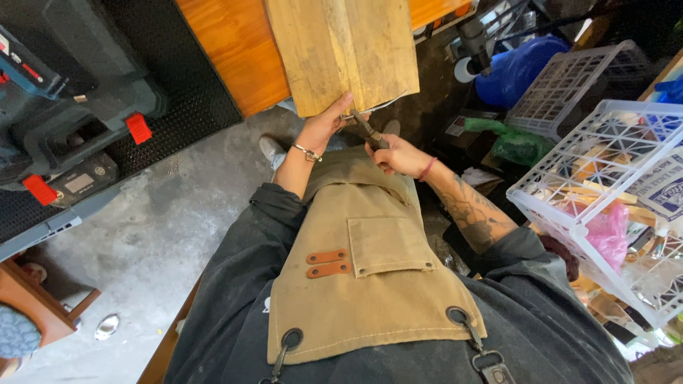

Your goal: The person uses pliers to pull nails out of a wooden board placed on a workbench. They repeatedly grip the nail heads and pull them upward until the nails are removed from the wood.

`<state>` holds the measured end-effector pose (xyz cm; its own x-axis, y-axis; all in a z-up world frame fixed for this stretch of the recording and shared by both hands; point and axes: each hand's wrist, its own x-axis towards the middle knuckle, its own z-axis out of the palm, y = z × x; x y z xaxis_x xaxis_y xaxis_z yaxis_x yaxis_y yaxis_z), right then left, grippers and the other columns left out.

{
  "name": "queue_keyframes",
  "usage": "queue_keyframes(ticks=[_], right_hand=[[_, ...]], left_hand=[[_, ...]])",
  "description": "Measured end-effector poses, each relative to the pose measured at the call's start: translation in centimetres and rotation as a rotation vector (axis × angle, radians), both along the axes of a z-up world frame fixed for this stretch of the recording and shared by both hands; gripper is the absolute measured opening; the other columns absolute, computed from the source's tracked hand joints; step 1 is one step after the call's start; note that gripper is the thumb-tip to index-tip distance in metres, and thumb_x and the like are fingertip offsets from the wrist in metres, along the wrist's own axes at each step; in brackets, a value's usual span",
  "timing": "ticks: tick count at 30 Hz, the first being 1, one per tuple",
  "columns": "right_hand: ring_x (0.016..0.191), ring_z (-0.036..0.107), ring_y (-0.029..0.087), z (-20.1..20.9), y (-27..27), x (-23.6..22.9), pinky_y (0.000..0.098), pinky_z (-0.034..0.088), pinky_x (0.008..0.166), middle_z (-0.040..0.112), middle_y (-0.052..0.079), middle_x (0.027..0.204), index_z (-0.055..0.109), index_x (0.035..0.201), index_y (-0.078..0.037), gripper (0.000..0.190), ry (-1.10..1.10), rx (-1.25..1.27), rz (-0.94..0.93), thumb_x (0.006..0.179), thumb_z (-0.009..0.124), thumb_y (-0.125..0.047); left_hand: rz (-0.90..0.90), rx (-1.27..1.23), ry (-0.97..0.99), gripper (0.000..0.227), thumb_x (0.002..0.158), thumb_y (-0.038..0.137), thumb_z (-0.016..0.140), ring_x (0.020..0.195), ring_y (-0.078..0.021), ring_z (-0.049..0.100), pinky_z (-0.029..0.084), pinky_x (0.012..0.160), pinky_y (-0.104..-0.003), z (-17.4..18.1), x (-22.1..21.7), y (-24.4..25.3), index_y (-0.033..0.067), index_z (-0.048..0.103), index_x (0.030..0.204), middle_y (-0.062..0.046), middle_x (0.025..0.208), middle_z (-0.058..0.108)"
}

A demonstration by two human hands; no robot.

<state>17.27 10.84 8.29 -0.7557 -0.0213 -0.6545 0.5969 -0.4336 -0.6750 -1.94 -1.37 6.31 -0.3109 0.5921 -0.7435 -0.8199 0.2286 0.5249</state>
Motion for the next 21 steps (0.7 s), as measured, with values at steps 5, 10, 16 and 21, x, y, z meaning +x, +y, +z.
queue_keyframes(ticks=[5,10,16,21], right_hand=[[0.082,0.062,0.024,2.4,-0.5,-1.1,0.0396,0.054,0.076,0.063,0.012,0.080,0.068,0.099,-0.005,0.004,-0.050,0.178,0.124,0.099,0.063,-0.006],[0.106,0.069,0.036,0.3,-2.7,-0.7,0.0507,0.055,0.098,0.075,0.017,0.102,0.068,0.122,-0.008,0.023,-0.137,0.403,0.155,0.100,0.067,-0.017],[0.133,0.072,0.054,-1.5,-6.5,-0.7,0.0680,0.057,0.105,0.077,0.031,0.130,0.062,0.149,-0.019,0.047,-0.351,0.672,0.177,0.109,0.070,-0.043],[0.130,0.073,0.054,-3.6,-8.5,-0.7,0.0689,0.056,0.104,0.076,0.029,0.125,0.061,0.137,-0.014,0.041,-0.474,0.826,0.113,0.112,0.065,-0.046]], left_hand=[[-0.072,0.173,-0.025,0.060,0.106,0.055,0.090,0.119,-0.0193,0.085,0.064,0.120,-0.046,-13.7,-0.1,-3.1,0.0140,0.079,0.148,-0.007,0.138,0.084],[-0.087,0.246,-0.046,0.083,0.113,0.055,0.091,0.129,-0.0220,0.080,0.058,0.127,-0.049,-18.1,0.2,-3.7,0.0082,0.057,0.174,-0.007,0.169,0.062],[0.120,0.185,0.039,0.063,0.105,0.039,0.103,0.130,-0.0282,0.080,0.065,0.111,-0.053,-17.9,2.5,-2.8,0.0120,0.077,0.156,-0.006,0.151,0.079],[0.136,0.142,0.034,0.062,0.104,0.039,0.104,0.138,-0.0217,0.072,0.062,0.116,-0.050,-16.6,3.3,-2.3,0.0136,0.078,0.155,0.000,0.155,0.075]])
